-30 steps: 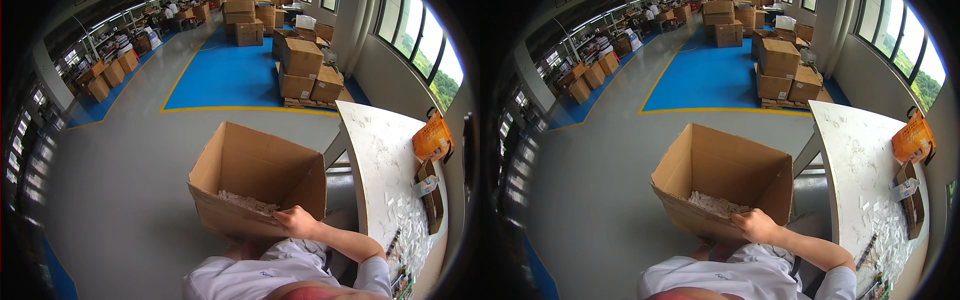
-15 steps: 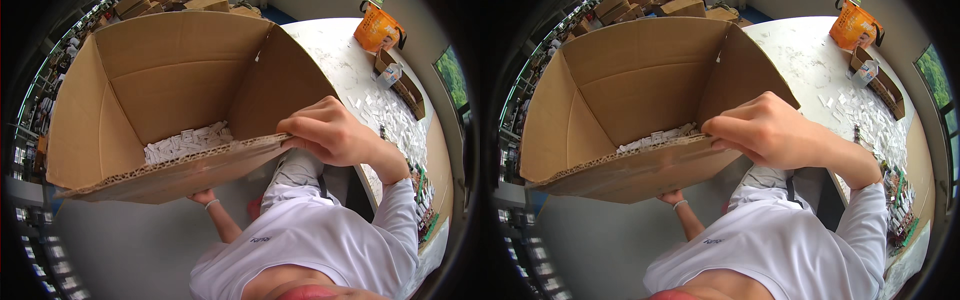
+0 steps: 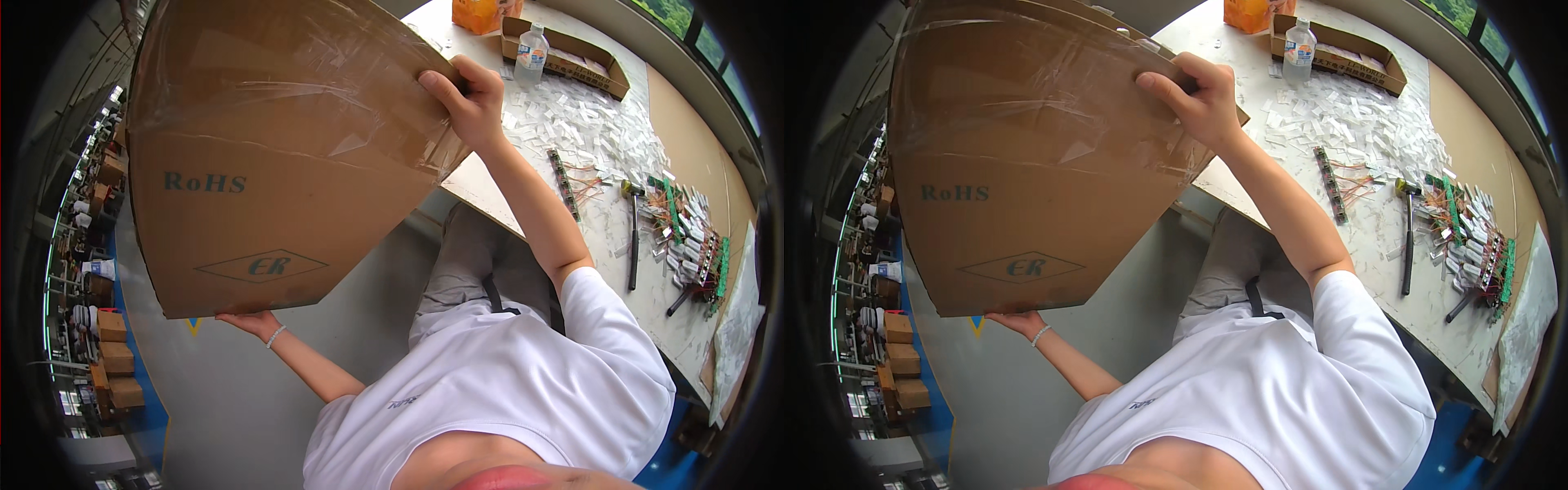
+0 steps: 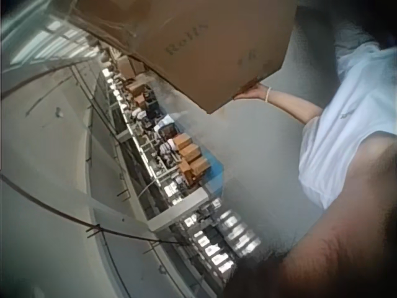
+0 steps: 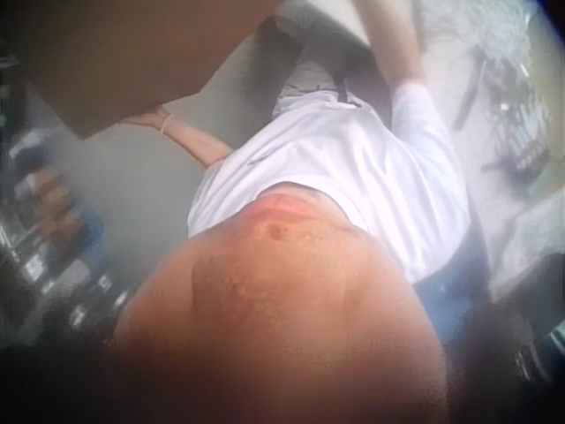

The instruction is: Assembling small electrical components into housings using a hammer and manual placement.

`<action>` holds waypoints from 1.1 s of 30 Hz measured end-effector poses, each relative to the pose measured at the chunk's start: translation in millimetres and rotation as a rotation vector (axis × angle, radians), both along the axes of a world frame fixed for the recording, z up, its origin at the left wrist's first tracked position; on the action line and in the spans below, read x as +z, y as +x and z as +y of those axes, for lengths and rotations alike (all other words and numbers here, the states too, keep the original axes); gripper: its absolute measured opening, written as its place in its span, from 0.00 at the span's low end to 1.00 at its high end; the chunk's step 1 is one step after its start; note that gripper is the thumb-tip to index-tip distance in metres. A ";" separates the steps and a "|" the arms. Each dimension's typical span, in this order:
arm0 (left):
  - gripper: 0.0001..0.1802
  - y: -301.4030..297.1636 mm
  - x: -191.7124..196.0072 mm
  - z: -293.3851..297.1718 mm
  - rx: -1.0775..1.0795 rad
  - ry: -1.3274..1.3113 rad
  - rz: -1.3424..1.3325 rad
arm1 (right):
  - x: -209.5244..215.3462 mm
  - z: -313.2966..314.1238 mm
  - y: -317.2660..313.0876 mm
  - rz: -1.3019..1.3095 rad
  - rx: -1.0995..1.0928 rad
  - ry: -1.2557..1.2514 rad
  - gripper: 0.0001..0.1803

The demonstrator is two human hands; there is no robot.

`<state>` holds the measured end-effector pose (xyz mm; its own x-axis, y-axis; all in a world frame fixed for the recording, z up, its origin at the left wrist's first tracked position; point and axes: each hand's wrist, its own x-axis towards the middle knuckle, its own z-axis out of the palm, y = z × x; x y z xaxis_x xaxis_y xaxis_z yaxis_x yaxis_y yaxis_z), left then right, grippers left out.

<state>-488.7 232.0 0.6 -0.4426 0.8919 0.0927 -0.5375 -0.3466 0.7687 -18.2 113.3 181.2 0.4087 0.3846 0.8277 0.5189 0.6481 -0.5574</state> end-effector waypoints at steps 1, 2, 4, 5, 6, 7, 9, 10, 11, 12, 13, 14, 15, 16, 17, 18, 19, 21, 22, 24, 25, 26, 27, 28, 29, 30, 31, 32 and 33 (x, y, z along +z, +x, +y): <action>0.47 12.9 14.1 3.9 0.010 0.006 0.059 | -10.6 4.6 16.3 0.006 -0.023 0.008 0.20; 0.47 25.6 28.0 5.4 0.022 0.014 0.118 | -22.2 9.2 30.7 0.089 -0.048 0.006 0.22; 0.46 42.5 56.1 -3.8 0.012 -0.001 0.142 | -36.8 16.8 42.4 0.212 -0.081 -0.011 0.26; 0.45 49.9 67.1 -7.5 0.016 -0.023 0.157 | -38.5 19.0 48.4 0.234 -0.105 -0.006 0.26; 0.45 51.7 75.8 -10.2 0.009 -0.017 0.172 | -39.5 20.0 51.9 0.260 -0.122 -0.002 0.27; 0.46 53.3 83.6 -11.8 0.044 -0.005 0.234 | -42.7 20.7 58.9 0.275 -0.129 0.004 0.27; 0.47 56.7 101.2 -15.9 0.085 0.008 0.305 | -54.9 27.2 74.0 0.400 -0.125 0.025 0.28; 0.48 64.5 113.3 -17.8 0.099 0.015 0.356 | -62.8 27.6 85.1 0.404 -0.125 0.028 0.28; 0.48 72.9 124.5 -19.2 0.113 0.021 0.406 | -71.5 26.8 95.4 0.429 -0.144 0.007 0.27; 0.48 78.2 133.5 -21.1 0.118 0.021 0.413 | -81.7 28.1 101.1 0.457 -0.157 -0.020 0.27; 0.48 83.8 143.7 -22.1 0.127 0.038 0.457 | -87.2 26.7 104.1 0.466 -0.157 -0.020 0.27; 0.48 88.1 153.1 -23.0 0.134 0.054 0.501 | -92.7 25.7 107.0 0.522 -0.152 -0.030 0.27; 0.48 88.0 161.7 -23.5 0.142 0.054 0.509 | -98.3 28.8 108.4 0.576 -0.140 -0.041 0.27; 0.48 92.4 171.4 -21.4 0.096 0.070 0.535 | -106.4 32.2 114.8 0.580 -0.142 -0.035 0.27; 0.48 97.8 180.6 -19.5 0.050 0.085 0.563 | -114.7 36.1 119.7 0.608 -0.164 -0.002 0.28; 0.48 102.8 189.5 -18.9 0.051 0.087 0.569 | -116.4 35.2 120.1 0.639 -0.184 0.027 0.28; 0.48 108.9 198.0 -18.0 0.056 0.086 0.581 | -118.1 32.9 122.8 0.646 -0.183 0.028 0.28; 0.48 116.3 206.6 -15.2 0.053 0.092 0.603 | -121.9 28.1 128.0 0.682 -0.197 -0.003 0.29; 0.48 119.2 208.2 -12.1 0.049 0.106 0.623 | -124.3 27.5 130.0 0.693 -0.204 0.003 0.29; 0.48 125.4 215.1 -6.5 0.036 0.126 0.652 | -125.2 25.8 131.6 0.732 -0.209 0.031 0.29; 0.49 128.2 219.1 -3.6 0.019 0.139 0.657 | -123.4 25.1 132.9 0.742 -0.218 0.035 0.29; 0.49 130.3 222.8 0.4 0.002 0.151 0.661 | -121.0 25.3 134.9 0.763 -0.224 0.042 0.30; 0.49 122.3 224.9 6.6 0.002 0.146 0.671 | -120.9 27.0 130.0 0.783 -0.222 0.040 0.31; 0.49 114.4 232.6 10.6 0.024 0.156 0.696 | -121.7 30.5 127.6 0.793 -0.215 0.043 0.31; 0.49 106.9 237.2 12.8 0.047 0.165 0.720 | -122.2 34.4 125.6 0.807 -0.189 0.056 0.31; 0.49 120.6 233.9 20.1 0.018 0.162 0.720 | -128.7 32.3 133.4 0.813 -0.200 0.066 0.31; 0.50 129.5 242.7 14.3 0.029 0.161 0.734 | -129.0 32.0 133.1 0.819 -0.201 0.067 0.31; 0.50 136.1 250.4 10.8 0.040 0.159 0.748 | -129.6 31.9 132.3 0.833 -0.200 0.088 0.31; 0.50 138.7 256.4 8.7 0.041 0.166 0.750 | -129.6 30.9 132.0 0.843 -0.198 0.116 0.31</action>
